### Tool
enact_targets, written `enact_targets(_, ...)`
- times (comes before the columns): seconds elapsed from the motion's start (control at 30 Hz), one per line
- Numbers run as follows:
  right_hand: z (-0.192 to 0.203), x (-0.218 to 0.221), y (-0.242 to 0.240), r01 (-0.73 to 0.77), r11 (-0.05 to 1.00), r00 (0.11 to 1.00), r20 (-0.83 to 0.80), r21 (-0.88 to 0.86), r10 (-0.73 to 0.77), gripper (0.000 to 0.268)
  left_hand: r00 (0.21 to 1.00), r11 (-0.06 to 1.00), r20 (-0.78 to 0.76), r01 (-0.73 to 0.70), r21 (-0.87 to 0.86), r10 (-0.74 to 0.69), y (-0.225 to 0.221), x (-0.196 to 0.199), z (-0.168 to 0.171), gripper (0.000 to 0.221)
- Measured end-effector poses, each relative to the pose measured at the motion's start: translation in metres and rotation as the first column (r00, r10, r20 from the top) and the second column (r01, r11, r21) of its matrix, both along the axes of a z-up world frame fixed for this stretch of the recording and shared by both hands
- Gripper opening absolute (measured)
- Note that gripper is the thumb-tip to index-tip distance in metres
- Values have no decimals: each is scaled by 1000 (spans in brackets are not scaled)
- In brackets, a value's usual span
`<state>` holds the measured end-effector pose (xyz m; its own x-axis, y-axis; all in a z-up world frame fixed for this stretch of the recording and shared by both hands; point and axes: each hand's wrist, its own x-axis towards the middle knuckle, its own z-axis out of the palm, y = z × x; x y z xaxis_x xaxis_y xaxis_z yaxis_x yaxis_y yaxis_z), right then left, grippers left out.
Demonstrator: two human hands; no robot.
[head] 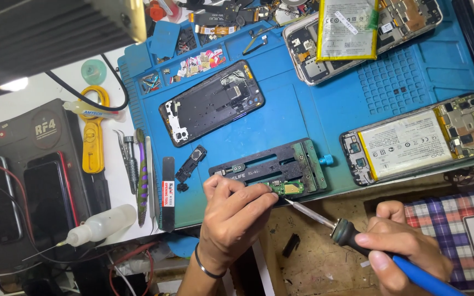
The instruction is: Soldering components on a mobile phone circuit board using a soldering iron and a probe.
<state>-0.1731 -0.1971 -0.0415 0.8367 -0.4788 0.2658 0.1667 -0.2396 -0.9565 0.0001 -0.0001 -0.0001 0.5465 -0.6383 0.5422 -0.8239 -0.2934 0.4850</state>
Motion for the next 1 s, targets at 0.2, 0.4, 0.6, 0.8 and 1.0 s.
enact_targets(0.2, 6, 3, 1, -25, 1000, 999, -25, 16, 25, 16, 999, 999, -54, -8, -52, 5, 0, 1, 3, 15)
enact_targets(0.4, 6, 3, 4, 52, 998, 998, -23, 22, -52, 16, 995, 994, -98, -5, -105, -5, 1, -2, -3, 8)
enact_targets(0.6, 8, 7, 5, 71, 997, 997, 1, -15, -71, 18, 998, 993, -60, -1, -116, -6, 0, -4, 0, 11)
enact_targets(0.8, 7, 9, 3, 57, 998, 998, -29, 1, -57, 19, 998, 992, -60, -6, -125, -1, 3, -5, -4, 8)
enact_targets(1.0, 0, 10, 0, 50, 998, 999, 20, -37, -49, 19, 998, 992, -33, -49, -120, 45, 2, -7, -2, 8)
